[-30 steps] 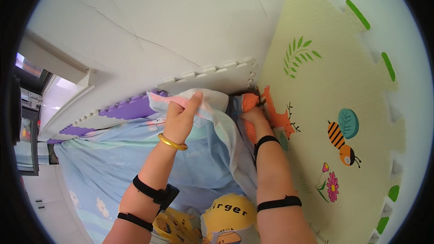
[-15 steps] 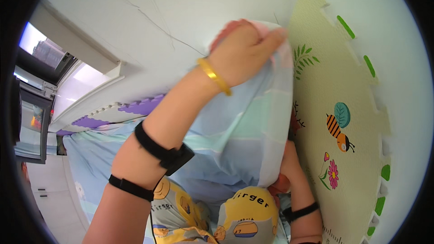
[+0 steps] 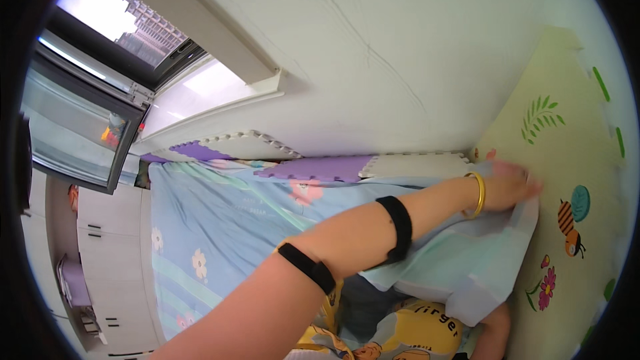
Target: Straighten the duvet and tidy the bedding in a small bedroom.
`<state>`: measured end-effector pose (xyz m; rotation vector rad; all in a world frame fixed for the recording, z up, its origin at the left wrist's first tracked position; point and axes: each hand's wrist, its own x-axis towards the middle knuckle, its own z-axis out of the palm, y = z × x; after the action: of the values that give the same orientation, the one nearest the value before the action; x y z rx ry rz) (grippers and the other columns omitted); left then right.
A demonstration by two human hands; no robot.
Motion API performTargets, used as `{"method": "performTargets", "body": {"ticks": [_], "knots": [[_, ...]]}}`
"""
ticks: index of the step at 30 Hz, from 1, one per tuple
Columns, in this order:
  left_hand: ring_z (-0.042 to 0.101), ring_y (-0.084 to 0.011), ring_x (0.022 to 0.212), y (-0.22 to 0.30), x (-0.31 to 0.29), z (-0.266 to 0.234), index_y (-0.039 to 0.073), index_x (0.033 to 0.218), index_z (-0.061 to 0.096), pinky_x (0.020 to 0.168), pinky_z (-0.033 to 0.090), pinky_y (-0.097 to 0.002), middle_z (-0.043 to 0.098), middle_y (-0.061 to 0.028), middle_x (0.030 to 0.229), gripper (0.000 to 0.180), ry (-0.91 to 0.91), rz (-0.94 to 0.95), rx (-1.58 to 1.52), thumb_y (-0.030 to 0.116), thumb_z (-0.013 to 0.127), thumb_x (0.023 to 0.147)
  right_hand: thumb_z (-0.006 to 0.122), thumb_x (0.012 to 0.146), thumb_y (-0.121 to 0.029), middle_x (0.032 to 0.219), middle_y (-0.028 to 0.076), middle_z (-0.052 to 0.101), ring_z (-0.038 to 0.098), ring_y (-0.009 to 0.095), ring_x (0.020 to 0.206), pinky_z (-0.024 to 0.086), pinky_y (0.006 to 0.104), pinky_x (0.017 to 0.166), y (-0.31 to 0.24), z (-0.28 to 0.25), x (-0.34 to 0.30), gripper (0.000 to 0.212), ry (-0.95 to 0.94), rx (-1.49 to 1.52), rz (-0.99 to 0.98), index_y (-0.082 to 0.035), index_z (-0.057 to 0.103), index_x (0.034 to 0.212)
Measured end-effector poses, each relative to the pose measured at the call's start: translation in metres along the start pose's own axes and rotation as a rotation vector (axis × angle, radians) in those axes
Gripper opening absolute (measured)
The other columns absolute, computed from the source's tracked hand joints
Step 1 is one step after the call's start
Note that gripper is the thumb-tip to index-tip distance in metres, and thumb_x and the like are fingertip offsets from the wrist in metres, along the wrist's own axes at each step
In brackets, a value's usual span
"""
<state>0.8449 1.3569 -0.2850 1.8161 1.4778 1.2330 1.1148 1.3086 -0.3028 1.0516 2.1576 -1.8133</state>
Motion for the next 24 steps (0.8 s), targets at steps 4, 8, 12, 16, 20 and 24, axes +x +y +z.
{"method": "performTargets", "body": {"ticks": [4,8,12,16,20,24], "knots": [[0.059,-0.0363,0.082,0.072,-0.071,-0.094,0.001,0.085,0.06,0.074,0.045,-0.0462,0.062,-0.0197,0.083,0.032,-0.504,-0.366,0.178,0.03,0.046,0.087,0.074,0.073,-0.026,0.11,0.013,0.059,0.057,0.021,0.099,0.047,0.0352,0.085,0.004,-0.003,0.004,0.054,0.094,0.016,0.054,0.002,0.053,0.115],[0.061,-0.0312,0.083,0.076,-0.165,-0.172,0.004,0.093,0.061,0.076,0.047,-0.0399,0.064,-0.0142,0.086,0.022,-0.34,-0.436,0.039,0.024,0.054,0.085,0.074,0.074,-0.026,0.111,0.013,0.059,0.057,0.021,0.099,0.047,0.0353,0.085,0.007,0.0,0.011,0.054,0.164,0.015,0.098,0.002,0.053,0.115],[0.06,-0.0312,0.082,0.034,-0.282,-0.191,0.006,0.103,0.058,0.074,0.047,-0.0409,0.063,-0.0132,0.09,0.024,-0.355,-0.787,0.328,0.02,0.055,0.084,0.073,0.074,-0.027,0.111,0.013,0.059,0.057,0.021,0.099,0.047,0.0353,0.085,-0.009,-0.01,0.008,0.054,0.261,-0.047,0.154,0.002,0.053,0.115],[0.056,-0.0335,0.089,-0.017,-0.385,-0.194,0.008,0.118,0.047,0.074,0.047,-0.0427,0.055,-0.0145,0.103,0.038,0.008,-0.833,0.713,0.015,0.055,0.081,0.073,0.075,-0.027,0.111,0.013,0.059,0.057,0.021,0.099,0.047,0.0354,0.086,0.011,0.005,0.045,0.054,0.222,-0.012,0.144,0.002,0.053,0.116],[0.054,-0.0366,0.095,-0.05,-0.366,-0.184,0.009,0.118,0.045,0.078,0.046,-0.0452,0.052,-0.0159,0.106,0.044,0.203,-0.799,0.846,0.013,0.056,0.076,0.072,0.075,-0.028,0.112,0.013,0.059,0.057,0.021,0.1,0.047,0.0355,0.086,0.011,-0.001,0.053,0.054,0.278,-0.064,0.175,0.003,0.053,0.116],[0.058,-0.0386,0.087,-0.06,-0.347,-0.193,0.011,0.115,0.048,0.076,0.047,-0.047,0.054,-0.0161,0.107,0.041,0.318,-1.03,0.731,0.011,0.056,0.074,0.072,0.075,-0.029,0.112,0.013,0.059,0.057,0.021,0.1,0.047,0.0356,0.086,0.012,0.002,0.065,0.054,0.275,-0.077,0.173,0.003,0.053,0.116]]}}
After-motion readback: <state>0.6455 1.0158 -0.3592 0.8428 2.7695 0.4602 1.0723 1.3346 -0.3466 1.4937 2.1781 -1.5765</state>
